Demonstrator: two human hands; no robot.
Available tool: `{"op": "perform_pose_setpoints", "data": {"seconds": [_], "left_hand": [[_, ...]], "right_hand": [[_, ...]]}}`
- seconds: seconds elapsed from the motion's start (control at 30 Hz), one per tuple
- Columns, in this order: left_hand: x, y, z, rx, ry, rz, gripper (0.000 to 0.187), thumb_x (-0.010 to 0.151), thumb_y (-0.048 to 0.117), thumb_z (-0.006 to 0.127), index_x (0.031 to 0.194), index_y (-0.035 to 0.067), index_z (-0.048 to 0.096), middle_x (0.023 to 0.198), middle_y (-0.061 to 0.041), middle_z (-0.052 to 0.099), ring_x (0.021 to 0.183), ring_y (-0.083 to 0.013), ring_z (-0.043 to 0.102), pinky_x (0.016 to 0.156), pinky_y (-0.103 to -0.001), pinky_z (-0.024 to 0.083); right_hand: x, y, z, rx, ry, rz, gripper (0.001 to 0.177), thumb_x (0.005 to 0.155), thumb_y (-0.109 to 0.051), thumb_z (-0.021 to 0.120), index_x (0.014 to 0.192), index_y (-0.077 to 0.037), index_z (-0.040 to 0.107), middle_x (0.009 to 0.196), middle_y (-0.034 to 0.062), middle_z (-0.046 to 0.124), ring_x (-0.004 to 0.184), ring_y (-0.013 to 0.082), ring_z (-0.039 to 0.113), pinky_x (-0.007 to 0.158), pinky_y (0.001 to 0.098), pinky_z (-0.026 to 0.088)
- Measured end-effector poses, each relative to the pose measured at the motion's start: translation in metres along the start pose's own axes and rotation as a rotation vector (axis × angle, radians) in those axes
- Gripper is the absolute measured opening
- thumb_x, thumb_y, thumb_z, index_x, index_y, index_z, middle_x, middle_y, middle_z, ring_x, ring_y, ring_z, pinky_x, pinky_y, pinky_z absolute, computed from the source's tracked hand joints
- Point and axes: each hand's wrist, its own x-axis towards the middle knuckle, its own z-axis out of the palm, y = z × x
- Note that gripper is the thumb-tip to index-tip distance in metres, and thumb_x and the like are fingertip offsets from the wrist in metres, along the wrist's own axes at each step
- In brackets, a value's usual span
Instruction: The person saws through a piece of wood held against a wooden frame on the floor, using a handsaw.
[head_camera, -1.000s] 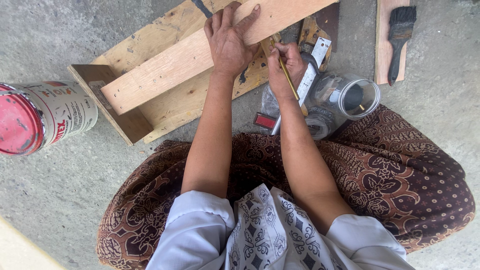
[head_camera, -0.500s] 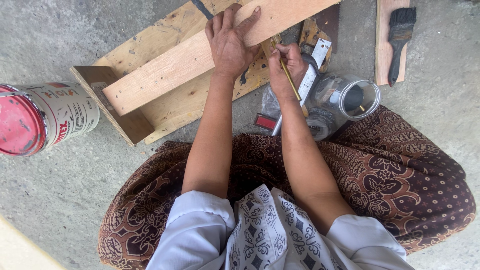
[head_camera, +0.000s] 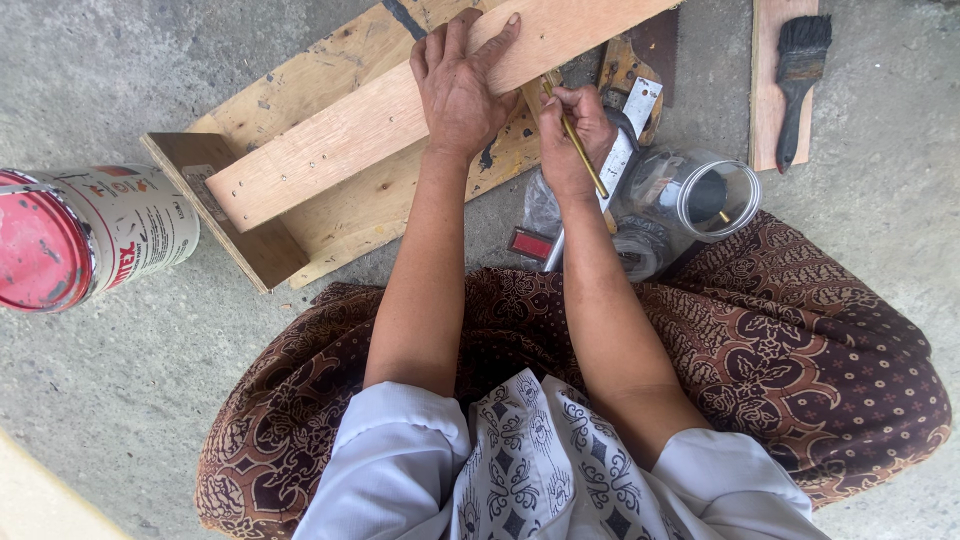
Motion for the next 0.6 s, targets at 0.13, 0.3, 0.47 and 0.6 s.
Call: {"op": "perform_pose_setpoints", "data": {"seconds": [0.13, 0.3, 0.47, 0.6], "left_hand": [[-0.006, -0.005, 0.004, 0.113, -0.065, -0.002, 0.100, 0.062, 0.035, 0.098, 0.149, 0.036, 0.049, 0.155, -0.007, 0.041, 0.144, -0.0321, 0.035, 0.126, -0.055, 0.014], [-0.021, -0.023, 0.005, 0.277, -0.060, -0.189, 0.117, 0.062, 0.033, 0.094, 0.156, 0.027, 0.024, 0.163, -0.012, 0.025, 0.152, -0.0366, 0.017, 0.123, -0.066, 0.003], [-0.026, -0.036, 0.000, 0.283, -0.091, -0.116, 0.092, 0.075, 0.023, 0.086, 0.154, 0.028, 0.041, 0.160, -0.011, 0.037, 0.149, -0.0366, 0.031, 0.124, -0.058, 0.016], [-0.023, -0.037, -0.007, 0.143, 0.088, -0.001, 0.055, 0.087, 0.020, 0.080, 0.140, 0.022, 0.064, 0.141, -0.008, 0.065, 0.130, -0.0330, 0.062, 0.113, -0.045, 0.047]], "right_hand": [[0.004, 0.010, 0.002, 0.406, 0.095, 0.073, 0.013, 0.105, -0.014, 0.058, 0.102, -0.003, 0.065, 0.090, 0.0119, 0.077, 0.079, 0.0163, 0.077, 0.069, 0.0298, 0.066], [-0.011, 0.010, 0.005, 0.481, 0.223, 0.161, 0.037, 0.110, -0.034, 0.050, 0.113, -0.003, 0.069, 0.096, 0.0095, 0.078, 0.080, 0.0120, 0.070, 0.070, 0.0265, 0.059], [-0.026, -0.001, 0.002, 0.160, 0.210, 0.027, 0.029, 0.112, -0.028, 0.057, 0.120, -0.002, 0.068, 0.109, 0.0098, 0.075, 0.087, 0.0114, 0.067, 0.074, 0.0268, 0.058], [-0.027, -0.008, -0.013, 0.210, 0.161, 0.145, 0.037, 0.109, -0.033, 0.053, 0.125, -0.002, 0.066, 0.103, 0.0073, 0.076, 0.082, 0.0110, 0.068, 0.071, 0.0274, 0.058]]}}
